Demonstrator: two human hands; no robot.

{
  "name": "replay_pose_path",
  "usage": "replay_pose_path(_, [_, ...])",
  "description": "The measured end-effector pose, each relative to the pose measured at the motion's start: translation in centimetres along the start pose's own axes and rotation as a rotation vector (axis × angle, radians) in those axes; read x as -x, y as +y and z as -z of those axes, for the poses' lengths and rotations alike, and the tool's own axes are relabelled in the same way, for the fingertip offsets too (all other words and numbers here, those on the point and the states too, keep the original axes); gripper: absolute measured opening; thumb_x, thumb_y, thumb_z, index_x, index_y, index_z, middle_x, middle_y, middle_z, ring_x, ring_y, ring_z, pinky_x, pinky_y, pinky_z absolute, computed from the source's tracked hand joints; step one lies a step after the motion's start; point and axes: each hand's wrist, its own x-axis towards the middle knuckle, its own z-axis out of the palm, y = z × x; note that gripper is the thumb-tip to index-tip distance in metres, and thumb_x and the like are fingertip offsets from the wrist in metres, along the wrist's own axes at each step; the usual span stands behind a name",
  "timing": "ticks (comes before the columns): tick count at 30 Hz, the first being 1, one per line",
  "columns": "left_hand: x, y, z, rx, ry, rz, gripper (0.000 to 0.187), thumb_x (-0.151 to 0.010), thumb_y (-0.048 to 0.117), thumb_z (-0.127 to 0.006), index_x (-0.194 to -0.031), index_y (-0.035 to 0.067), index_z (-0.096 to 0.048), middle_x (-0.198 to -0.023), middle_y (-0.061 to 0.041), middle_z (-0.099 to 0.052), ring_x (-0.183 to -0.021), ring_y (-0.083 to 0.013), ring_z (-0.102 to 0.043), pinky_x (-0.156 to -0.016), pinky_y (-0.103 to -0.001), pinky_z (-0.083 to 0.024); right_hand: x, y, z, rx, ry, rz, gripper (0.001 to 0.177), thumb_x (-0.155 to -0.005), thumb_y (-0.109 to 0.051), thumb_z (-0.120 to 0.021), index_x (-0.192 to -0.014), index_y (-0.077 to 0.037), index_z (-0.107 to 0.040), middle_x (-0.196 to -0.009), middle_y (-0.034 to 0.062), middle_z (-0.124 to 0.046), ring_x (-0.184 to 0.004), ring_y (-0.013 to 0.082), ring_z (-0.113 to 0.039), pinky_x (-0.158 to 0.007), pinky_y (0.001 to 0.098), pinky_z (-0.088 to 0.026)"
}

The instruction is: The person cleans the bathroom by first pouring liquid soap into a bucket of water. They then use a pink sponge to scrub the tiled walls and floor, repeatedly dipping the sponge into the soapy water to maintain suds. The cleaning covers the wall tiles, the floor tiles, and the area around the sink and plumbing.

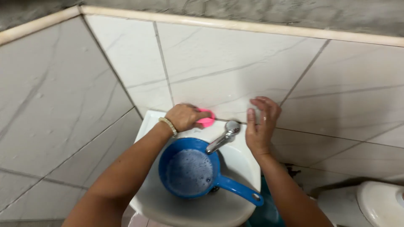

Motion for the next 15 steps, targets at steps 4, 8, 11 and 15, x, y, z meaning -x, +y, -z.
replay_pose_path(4, [5.6, -1.4, 2.2, 0.174, -0.075, 0.41, 0.054, -0.077, 0.048, -0.078, -0.126, 0.029, -0.066, -0.091, -0.015, -0.074, -0.087, -0.0372, -0.071, -0.074, -0.05, -0.055, -0.5, -5.3, -2.8, -0.138, -0.343, -0.017, 0.02, -0.101, -0.02, -0.064, -0.102, 0.0, -0.067, -0.103, 0.0173, -0.066, -0.1, 0.0336, -0.062, -0.09, 0.0428, -0.05])
replay_pose_path(8, [9.4, 0.7, 3.8, 0.428, -0.014, 0.552, 0.049, -0.074, 0.048, -0.082, -0.114, 0.023, -0.07, -0.094, -0.015, -0.076, -0.09, -0.0368, -0.071, -0.078, -0.048, -0.055, 0.1, -6.4, -2.6, 0.332, -1.357, -0.37, 0.051, -0.096, -0.05, -0.061, -0.088, -0.002, -0.076, -0.08, 0.0224, -0.071, -0.079, 0.0348, -0.072, -0.079, 0.0449, -0.056])
replay_pose_path(11, [10.4, 3.9, 3.3, 0.533, -0.212, 0.458, 0.045, -0.069, 0.043, -0.085, -0.104, 0.018, -0.072, -0.093, -0.013, -0.077, -0.092, -0.0349, -0.072, -0.081, -0.047, -0.055, 4.1, -4.7, -0.7, 0.487, -1.642, -0.218, 0.069, -0.098, -0.064, -0.05, -0.091, 0.0, -0.075, -0.088, 0.0212, -0.072, -0.086, 0.0347, -0.072, -0.081, 0.0471, -0.055])
replay_pose_path(15, [8.8, 7.6, -1.0, 0.287, -0.567, 0.399, 0.044, -0.065, 0.035, -0.088, -0.103, 0.016, -0.075, -0.099, -0.012, -0.077, -0.098, -0.0329, -0.072, -0.083, -0.046, -0.056, 10.6, -1.9, -1.8, -0.327, -1.571, -1.533, 0.051, -0.098, -0.043, -0.051, -0.108, 0.004, -0.068, -0.084, 0.0209, -0.078, -0.073, 0.0358, -0.077, -0.068, 0.0474, -0.063])
